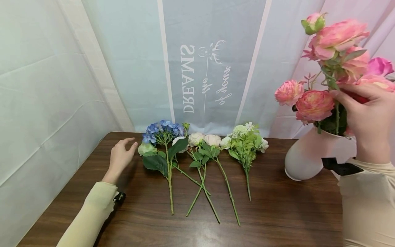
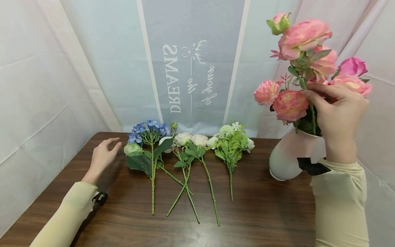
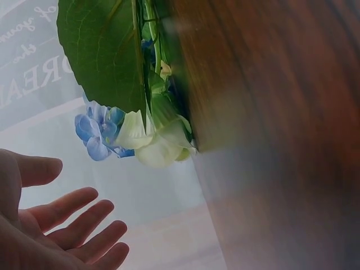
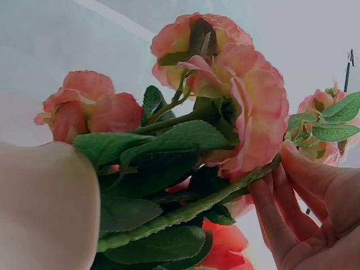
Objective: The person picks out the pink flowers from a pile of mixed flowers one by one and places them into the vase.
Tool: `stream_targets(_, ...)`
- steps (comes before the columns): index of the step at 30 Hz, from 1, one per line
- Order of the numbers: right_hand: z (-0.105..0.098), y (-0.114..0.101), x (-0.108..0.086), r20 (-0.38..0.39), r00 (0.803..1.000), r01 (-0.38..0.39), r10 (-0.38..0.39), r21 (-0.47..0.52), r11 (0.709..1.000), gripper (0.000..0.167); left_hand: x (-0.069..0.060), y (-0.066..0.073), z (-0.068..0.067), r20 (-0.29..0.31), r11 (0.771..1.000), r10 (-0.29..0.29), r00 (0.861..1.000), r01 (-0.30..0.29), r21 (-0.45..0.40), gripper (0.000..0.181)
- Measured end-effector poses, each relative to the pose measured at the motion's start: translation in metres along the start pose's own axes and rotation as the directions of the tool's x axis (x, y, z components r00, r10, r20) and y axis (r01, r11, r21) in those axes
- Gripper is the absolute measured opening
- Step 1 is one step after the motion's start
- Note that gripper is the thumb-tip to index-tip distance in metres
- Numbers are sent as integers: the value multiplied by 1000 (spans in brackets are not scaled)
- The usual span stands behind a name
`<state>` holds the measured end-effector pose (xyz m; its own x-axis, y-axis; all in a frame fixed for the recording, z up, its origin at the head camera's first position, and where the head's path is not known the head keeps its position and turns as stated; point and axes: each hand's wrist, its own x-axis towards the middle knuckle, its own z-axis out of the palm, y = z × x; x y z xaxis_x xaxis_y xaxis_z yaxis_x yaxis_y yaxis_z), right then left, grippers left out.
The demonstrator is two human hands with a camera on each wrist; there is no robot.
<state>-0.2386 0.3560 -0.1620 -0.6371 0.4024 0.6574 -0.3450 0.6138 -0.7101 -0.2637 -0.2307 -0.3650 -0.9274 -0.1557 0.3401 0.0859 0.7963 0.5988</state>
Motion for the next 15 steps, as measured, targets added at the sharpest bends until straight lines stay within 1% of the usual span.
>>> stream_targets(5,-1,3,-2,-31,999,-7,9,55,998,26,0,-1,0,4,1000,-6,1000,6,-1,41)
stream_targets(12,0,8,-3,-62,998,17,-12,73,997,23,0,-1,-1,8,1000,-16,1000,16,0,41)
stream_targets(15,1,10,-4,-77,997,11,-6,76,997,21,-1,-1,-1,5,1000,-14,1000,14,-2,41)
